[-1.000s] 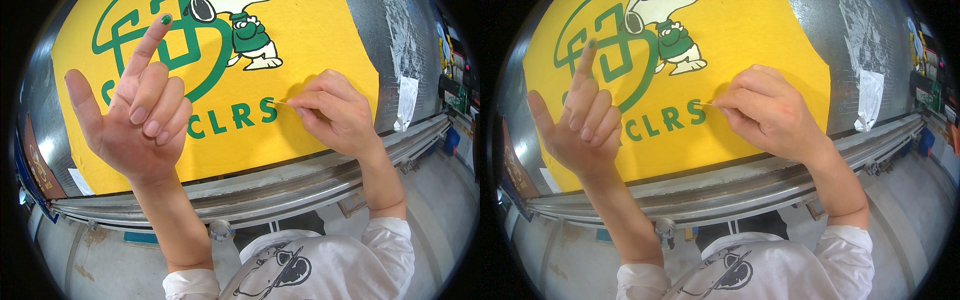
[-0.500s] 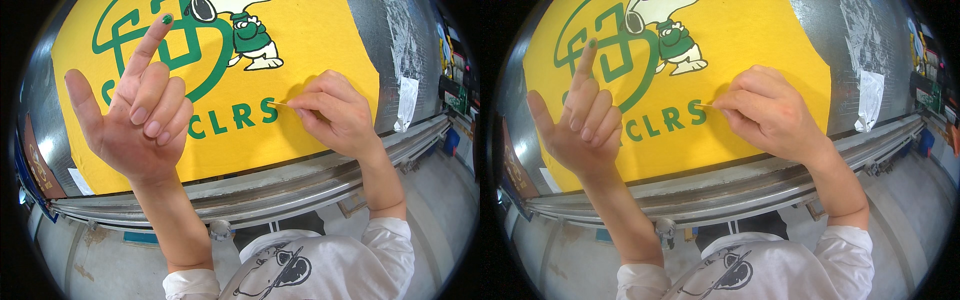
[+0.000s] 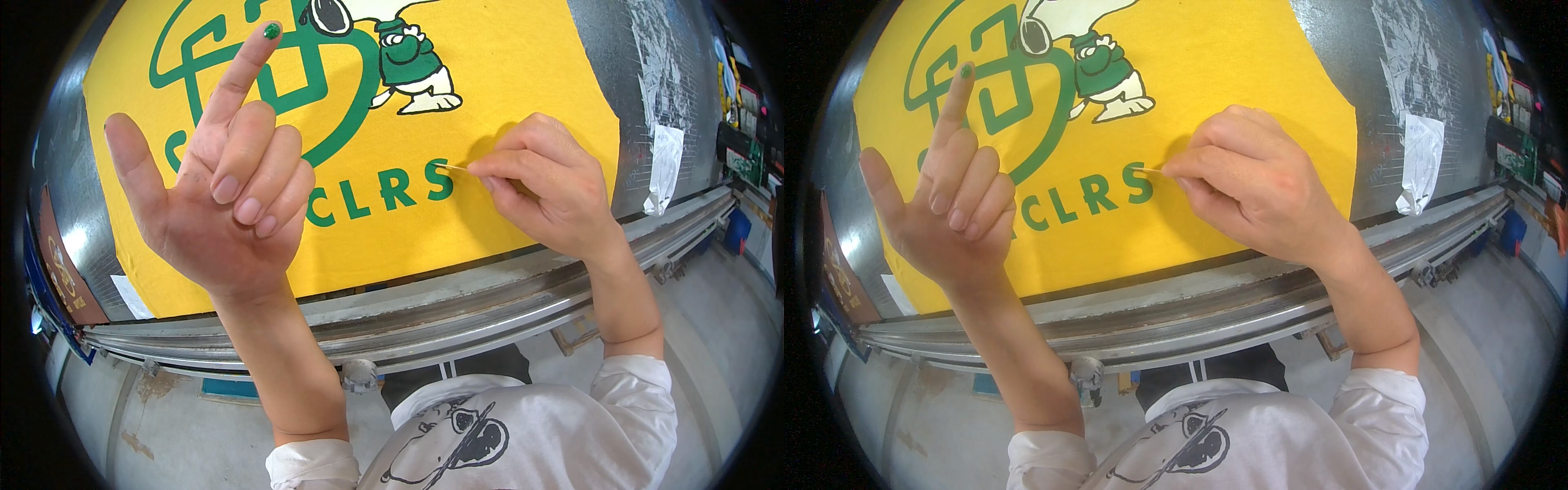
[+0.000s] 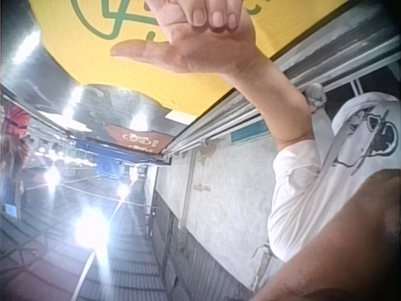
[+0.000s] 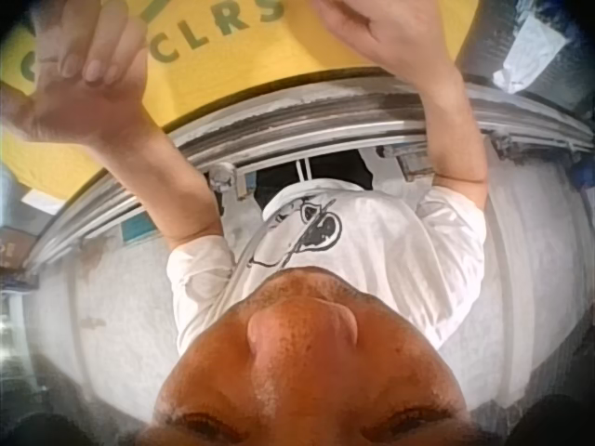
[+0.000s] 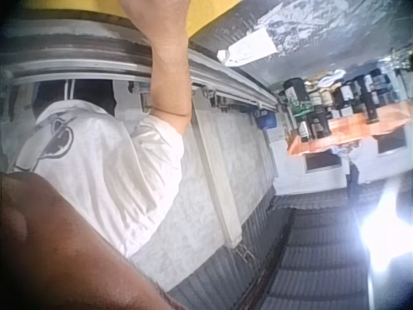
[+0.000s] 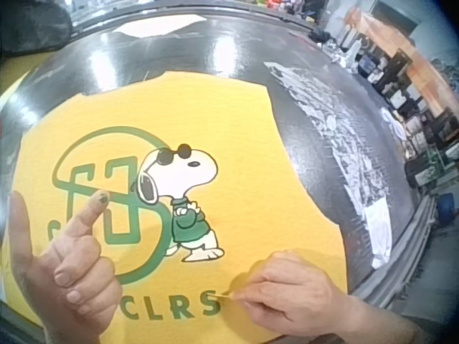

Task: The person uses a small stick to apply green paint to the letters of a logo on a yellow surface. They carefully trace the outlines of the letters to fill them in, working on a single design at a time.

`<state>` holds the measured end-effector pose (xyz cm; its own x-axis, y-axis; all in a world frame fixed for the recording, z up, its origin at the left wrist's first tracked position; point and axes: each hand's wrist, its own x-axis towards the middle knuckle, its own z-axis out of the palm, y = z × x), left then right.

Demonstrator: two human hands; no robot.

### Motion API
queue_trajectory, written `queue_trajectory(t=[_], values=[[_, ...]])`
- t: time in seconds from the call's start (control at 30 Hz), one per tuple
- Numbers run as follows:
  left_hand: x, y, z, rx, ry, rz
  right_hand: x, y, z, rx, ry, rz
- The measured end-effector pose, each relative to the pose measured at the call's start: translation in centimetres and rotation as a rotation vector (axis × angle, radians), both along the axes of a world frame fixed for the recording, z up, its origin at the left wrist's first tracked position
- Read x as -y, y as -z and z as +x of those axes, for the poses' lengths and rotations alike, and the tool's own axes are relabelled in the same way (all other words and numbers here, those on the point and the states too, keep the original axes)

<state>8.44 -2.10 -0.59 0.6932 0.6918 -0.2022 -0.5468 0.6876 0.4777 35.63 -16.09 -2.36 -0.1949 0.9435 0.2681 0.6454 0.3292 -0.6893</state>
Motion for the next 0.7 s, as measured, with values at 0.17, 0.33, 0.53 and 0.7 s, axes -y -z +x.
queue_trajectory(t=[0.17, 0.33, 0.53, 0.7], values=[[0.0, 0.1, 0.0, 0.004, 0.013, -0.001, 0.1, 0.0, 0.1, 0.002, -0.008, -0.001], [0.0, 0.1, 0.0, 0.004, 0.017, -0.008, 0.1, 0.0, 0.1, 0.002, -0.010, -0.005], [0.0, -0.5, 0.3, -0.046, 0.077, -0.030, 0.0, -0.6, -0.2, -0.033, 0.032, -0.028], [1.2, -1.5, 2.1, -0.261, 0.318, -0.067, 0.1, -1.3, 0.5, -0.080, 0.134, 0.061]])
